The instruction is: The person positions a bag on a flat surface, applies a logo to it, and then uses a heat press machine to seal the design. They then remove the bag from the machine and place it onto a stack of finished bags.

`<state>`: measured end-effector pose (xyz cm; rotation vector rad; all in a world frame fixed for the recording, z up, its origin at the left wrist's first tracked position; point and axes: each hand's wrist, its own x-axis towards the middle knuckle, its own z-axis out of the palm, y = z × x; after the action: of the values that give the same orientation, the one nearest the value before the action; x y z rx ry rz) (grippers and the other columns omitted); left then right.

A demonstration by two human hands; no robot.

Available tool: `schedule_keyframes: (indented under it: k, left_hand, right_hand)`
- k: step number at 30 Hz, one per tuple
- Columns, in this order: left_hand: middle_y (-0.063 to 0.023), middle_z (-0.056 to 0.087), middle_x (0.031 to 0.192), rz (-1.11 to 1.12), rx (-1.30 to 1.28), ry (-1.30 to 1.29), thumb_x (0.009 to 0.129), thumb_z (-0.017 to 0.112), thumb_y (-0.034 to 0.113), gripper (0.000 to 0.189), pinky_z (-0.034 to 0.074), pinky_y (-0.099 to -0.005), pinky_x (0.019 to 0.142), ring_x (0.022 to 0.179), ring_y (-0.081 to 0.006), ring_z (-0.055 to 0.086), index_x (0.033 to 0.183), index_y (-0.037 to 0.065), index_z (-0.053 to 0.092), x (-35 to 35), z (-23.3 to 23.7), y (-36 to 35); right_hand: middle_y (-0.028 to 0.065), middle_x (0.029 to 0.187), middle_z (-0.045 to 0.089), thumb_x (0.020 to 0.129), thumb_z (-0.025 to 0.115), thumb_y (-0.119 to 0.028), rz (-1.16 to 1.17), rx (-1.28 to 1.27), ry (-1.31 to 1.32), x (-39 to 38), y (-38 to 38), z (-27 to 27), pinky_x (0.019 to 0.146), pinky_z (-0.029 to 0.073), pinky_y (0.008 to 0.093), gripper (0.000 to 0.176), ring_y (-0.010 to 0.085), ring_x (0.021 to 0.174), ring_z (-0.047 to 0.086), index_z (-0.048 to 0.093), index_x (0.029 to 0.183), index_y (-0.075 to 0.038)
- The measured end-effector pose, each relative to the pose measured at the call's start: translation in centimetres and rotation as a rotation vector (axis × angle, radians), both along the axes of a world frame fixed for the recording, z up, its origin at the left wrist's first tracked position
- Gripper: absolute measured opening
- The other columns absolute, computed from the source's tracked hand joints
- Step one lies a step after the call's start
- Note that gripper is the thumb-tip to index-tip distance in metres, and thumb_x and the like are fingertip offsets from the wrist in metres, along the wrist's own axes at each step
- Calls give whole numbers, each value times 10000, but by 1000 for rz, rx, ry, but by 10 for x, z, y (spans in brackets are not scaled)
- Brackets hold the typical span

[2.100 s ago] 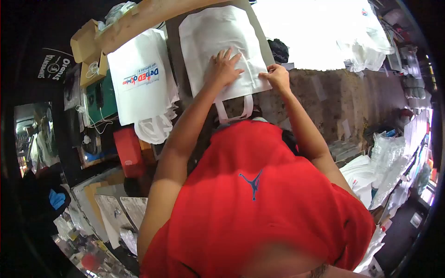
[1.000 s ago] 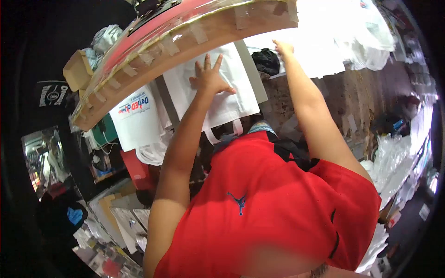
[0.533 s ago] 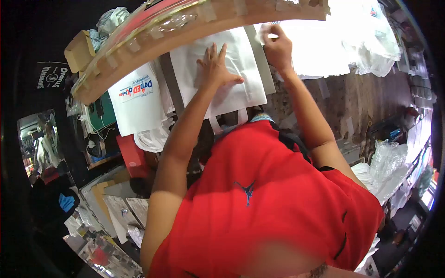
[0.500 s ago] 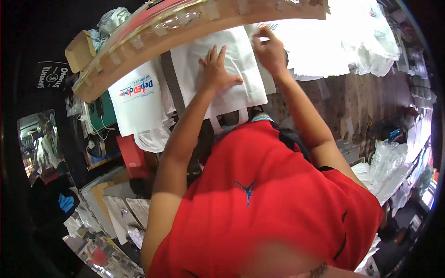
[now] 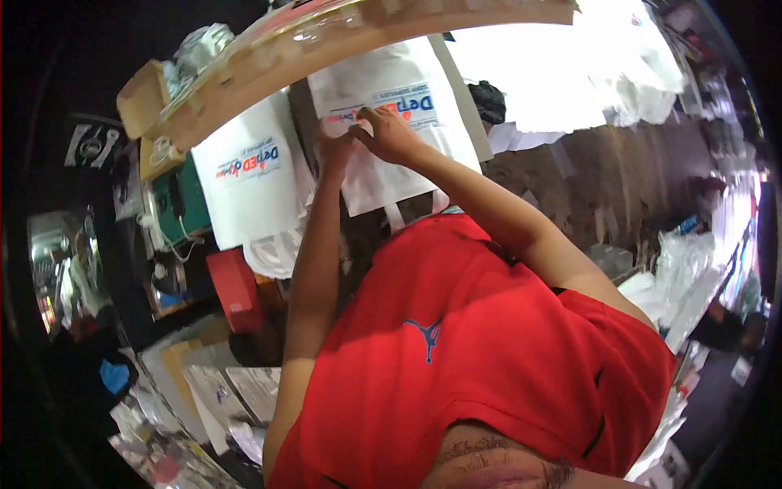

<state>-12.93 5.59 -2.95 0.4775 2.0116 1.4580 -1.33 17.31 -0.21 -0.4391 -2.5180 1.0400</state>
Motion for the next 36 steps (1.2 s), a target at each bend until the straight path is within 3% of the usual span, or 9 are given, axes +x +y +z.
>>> schedule_keyframes:
  k: [2, 3, 4, 8, 14, 21, 31, 34, 36]
  left_hand:
    - [-159, 570, 1293, 334, 53, -173, 790, 830, 161, 522, 590, -313, 723, 1020, -215, 630, 1227, 40, 572, 3, -3, 5]
    - [-124, 585, 1218, -17, 149, 158, 784, 821, 147, 459, 582, -314, 642, 1009, -236, 618, 1172, 62, 591, -66, -146, -16]
    - [-106, 628, 1114, 345, 193, -250, 798, 778, 134, 416, 570, -323, 628, 947, -230, 623, 1180, 70, 627, -46, -100, -8]
    - [-142, 657, 1034, 215, 69, -101, 780, 675, 109, 443, 571, -324, 655, 839, -243, 648, 1199, -26, 628, -49, -77, -14]
    - [-227, 630, 1022, 181, -27, 127, 757, 751, 19, 466, 630, -341, 668, 781, -292, 667, 1140, -91, 509, -26, -29, -13]
    - [-161, 667, 848, 143, -186, 190, 772, 781, 71, 550, 580, -314, 577, 683, -222, 659, 1219, -42, 482, -10, -22, -11]
    - [-122, 605, 690, 287, -58, 193, 754, 767, -28, 631, 436, -307, 399, 503, -186, 526, 1287, -13, 429, -13, -51, -10]
    - [-195, 636, 839, 240, -110, 190, 784, 775, 36, 607, 504, -340, 484, 621, -232, 606, 1296, -39, 456, -3, -36, -16]
    - [-231, 601, 1117, 216, -248, 981, 839, 769, 100, 537, 530, -476, 806, 941, -332, 623, 1281, -20, 487, -2, -44, -16]
  right_hand:
    - [250, 1138, 645, 906, 639, -239, -128, -19, 33, 45, 19, 2, 945, 499, 480, 398, 401, 1091, 614, 586, 1214, 7]
    - [237, 1188, 629, 912, 635, -225, -242, -44, 79, 74, 33, 5, 979, 484, 466, 427, 388, 1129, 592, 578, 1269, 0]
    - [224, 1204, 610, 883, 660, -203, -432, -157, 47, 113, 56, 9, 1009, 463, 454, 521, 381, 1129, 587, 534, 1347, -2]
    - [258, 1204, 552, 839, 691, -233, -1393, 571, -88, 362, 153, -41, 952, 479, 498, 673, 412, 1098, 568, 432, 1425, -27]
    - [329, 1552, 278, 799, 666, -355, -2278, 202, -801, 669, 39, -25, 1119, 271, 682, 870, 525, 1443, 256, 311, 1541, -71]
    - [219, 1316, 581, 841, 573, -280, -2012, -210, -1197, 713, -53, -24, 1073, 346, 646, 528, 391, 1271, 519, 563, 1289, -2]
    - [224, 1337, 617, 806, 586, -244, -1873, -590, -1103, 773, -14, 0, 1042, 461, 551, 498, 403, 1259, 578, 670, 1253, -40]
    - [189, 1290, 657, 795, 589, -234, -1694, -551, -1210, 784, -17, 13, 993, 513, 488, 433, 351, 1206, 630, 722, 1170, -63]
    - [176, 1274, 669, 788, 589, -232, -1652, -533, -1262, 785, -17, 20, 969, 533, 458, 409, 328, 1185, 647, 740, 1133, -71]
